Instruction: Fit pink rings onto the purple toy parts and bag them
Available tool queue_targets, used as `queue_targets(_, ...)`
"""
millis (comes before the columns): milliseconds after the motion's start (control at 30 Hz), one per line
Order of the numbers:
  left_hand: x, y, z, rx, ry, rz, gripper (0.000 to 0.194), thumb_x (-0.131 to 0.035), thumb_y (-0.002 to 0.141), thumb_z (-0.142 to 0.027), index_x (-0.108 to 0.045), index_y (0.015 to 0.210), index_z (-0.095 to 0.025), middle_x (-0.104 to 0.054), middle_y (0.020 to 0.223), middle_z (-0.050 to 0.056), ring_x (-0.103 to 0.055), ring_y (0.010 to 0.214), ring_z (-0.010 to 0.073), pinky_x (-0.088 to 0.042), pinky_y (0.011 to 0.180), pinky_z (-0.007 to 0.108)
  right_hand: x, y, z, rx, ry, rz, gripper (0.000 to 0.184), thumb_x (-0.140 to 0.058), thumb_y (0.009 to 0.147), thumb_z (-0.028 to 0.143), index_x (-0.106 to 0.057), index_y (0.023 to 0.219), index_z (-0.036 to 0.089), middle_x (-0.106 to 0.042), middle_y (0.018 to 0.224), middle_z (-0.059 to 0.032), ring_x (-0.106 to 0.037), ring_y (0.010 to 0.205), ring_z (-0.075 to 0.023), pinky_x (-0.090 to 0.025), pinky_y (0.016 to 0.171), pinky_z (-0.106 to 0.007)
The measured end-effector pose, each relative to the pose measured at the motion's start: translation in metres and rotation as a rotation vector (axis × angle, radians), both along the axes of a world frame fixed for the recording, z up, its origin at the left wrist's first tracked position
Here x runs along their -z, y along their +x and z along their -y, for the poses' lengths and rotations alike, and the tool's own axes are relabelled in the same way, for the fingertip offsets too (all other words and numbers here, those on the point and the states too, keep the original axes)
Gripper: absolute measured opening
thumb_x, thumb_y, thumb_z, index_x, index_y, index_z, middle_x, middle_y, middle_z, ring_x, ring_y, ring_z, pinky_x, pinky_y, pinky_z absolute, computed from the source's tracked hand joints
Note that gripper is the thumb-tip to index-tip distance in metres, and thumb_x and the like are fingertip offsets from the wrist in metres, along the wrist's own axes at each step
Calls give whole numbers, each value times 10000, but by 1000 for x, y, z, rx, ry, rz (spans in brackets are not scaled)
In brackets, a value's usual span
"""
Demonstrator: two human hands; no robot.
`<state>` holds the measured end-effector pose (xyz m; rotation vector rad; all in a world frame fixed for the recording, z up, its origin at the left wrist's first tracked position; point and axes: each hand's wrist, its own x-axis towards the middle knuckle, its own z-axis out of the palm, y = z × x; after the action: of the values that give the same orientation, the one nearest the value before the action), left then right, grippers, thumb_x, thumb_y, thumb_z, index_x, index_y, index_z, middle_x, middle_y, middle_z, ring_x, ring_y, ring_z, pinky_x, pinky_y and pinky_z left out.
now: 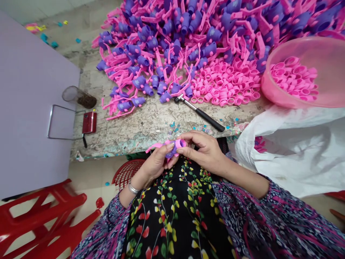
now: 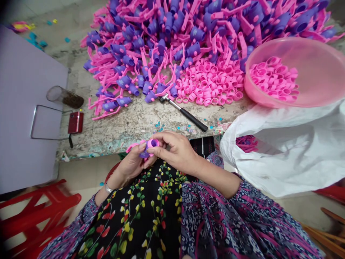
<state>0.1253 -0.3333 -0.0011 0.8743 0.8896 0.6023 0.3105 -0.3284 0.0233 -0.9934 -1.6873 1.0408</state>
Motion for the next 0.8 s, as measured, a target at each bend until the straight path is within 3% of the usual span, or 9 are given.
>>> queue_targets(233, -6, 5, -4, 8, -35, 31, 486, -503, 859, -614, -505, 640, -181, -407, 406, -58, -317, 368, 64, -218, 432, 249, 4, -1, 2, 13, -47, -28, 239, -659, 893, 403, -675, 1022, 202, -663, 796, -4, -580, 671, -124, -482, 643, -258)
queue_targets(567, -6, 5, -5, -8, -28, 106, 476, -486, 879, -574, -510, 621, -174, -394, 384, -51, -308, 359, 64, -216, 446, 250, 8, 0, 4, 1, 44, 12, 288, -606, 930, 328, -628, 1183, 193, -639, 845, -17, -586, 719, -134, -496, 683, -278)
queue_targets(800, -3, 1, -4, 25, -23, 76, 461, -496, 877, -576, -529, 654, -173, -420, 414, -52, -317, 372, 66, -203, 446, 258, 9, 3, 5, -9, 91, 92, 272, -605, 940, 334, -628, 1183, 214, -645, 856, -24, -602, 767, -156, -500, 713, -300)
